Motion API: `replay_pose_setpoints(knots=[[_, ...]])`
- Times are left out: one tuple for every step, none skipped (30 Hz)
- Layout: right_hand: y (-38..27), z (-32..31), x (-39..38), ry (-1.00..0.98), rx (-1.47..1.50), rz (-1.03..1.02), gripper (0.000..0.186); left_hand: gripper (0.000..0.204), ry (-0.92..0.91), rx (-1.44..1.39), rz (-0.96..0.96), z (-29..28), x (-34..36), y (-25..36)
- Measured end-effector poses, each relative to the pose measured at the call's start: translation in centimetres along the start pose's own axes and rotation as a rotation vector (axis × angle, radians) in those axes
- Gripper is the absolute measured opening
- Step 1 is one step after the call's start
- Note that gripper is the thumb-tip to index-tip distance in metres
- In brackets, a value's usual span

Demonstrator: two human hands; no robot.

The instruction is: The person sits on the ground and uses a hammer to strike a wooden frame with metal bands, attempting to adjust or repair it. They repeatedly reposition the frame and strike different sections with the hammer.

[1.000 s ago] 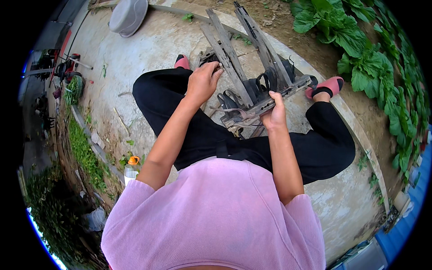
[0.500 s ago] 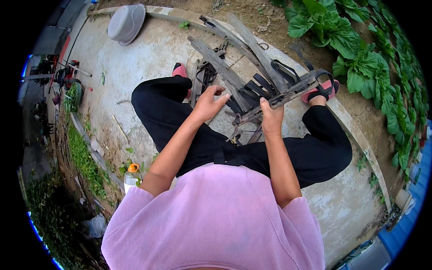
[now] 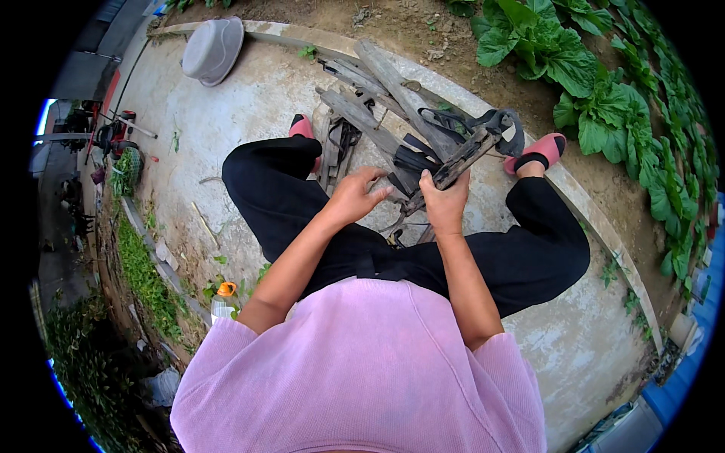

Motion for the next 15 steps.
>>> replay_pose_setpoints(knots=[[-0.1,-0.3,0.2,0.000,-0.022,-0.022,0.038,0.036,0.035,-0.052,-0.005,-1.7,0.4,0.8],[-0.4,-0.6,0.5,-0.019,-0.010,-0.024,0.038,0.029,0.078,-0.103,-0.021,-3.6,0.6,1.6],[-0.3,-1.0,0.7,-0.040,-0.017,-0.034,0.039,0.025,0.227,-0.046,0.101,-5.5,1.0,2.2],[-0.4,-1.4,1.0,-0.061,-0.021,-0.045,0.039,0.023,0.381,0.016,0.221,-7.5,1.5,2.9],[-0.1,-2.0,1.4,-0.078,-0.043,-0.066,0.040,0.027,0.466,0.087,0.318,-9.1,2.4,3.9],[0.0,-2.4,1.8,-0.096,-0.065,-0.087,0.041,0.032,0.551,0.160,0.414,-10.5,3.1,4.9],[0.0,-2.7,2.1,-0.116,-0.048,-0.091,0.043,0.036,0.548,0.234,0.471,-11.2,4.0,5.6],[-0.2,-2.9,2.5,-0.135,-0.033,-0.094,0.045,0.041,0.541,0.308,0.527,-11.7,4.9,6.3],[-0.4,-3.1,2.8,-0.153,-0.015,-0.100,0.047,0.046,0.535,0.385,0.585,-12.1,5.6,6.6],[-0.3,-3.1,2.9,-0.180,-0.014,-0.111,0.049,0.050,0.379,0.430,0.509,-12.0,6.4,5.9],[-0.1,-3.3,3.0,-0.204,-0.019,-0.122,0.050,0.055,0.219,0.467,0.433,-11.7,7.1,5.2],[0.0,-3.5,3.2,-0.228,-0.023,-0.131,0.052,0.059,0.059,0.502,0.356,-11.3,7.5,4.4],[0.0,-3.8,3.4,-0.267,-0.052,-0.095,0.053,0.057,0.035,0.525,0.386,-11.1,7.7,3.9],[0.1,-4.1,3.5,-0.271,-0.065,-0.090,0.053,0.056,0.035,0.538,0.383,-10.9,7.7,3.9],[0.3,-4.3,3.7,-0.275,-0.077,-0.084,0.053,0.055,0.036,0.552,0.381,-10.8,7.6,3.9]])
Point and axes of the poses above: each hand's wrist, its own x-axis towards the middle knuckle, its own z-axis out of the palm, y = z × x, the point moved 2 cm from there along x, towards the middle knuckle, and after that the axes turned 11 degrees about -z, right-handed, at the moved point
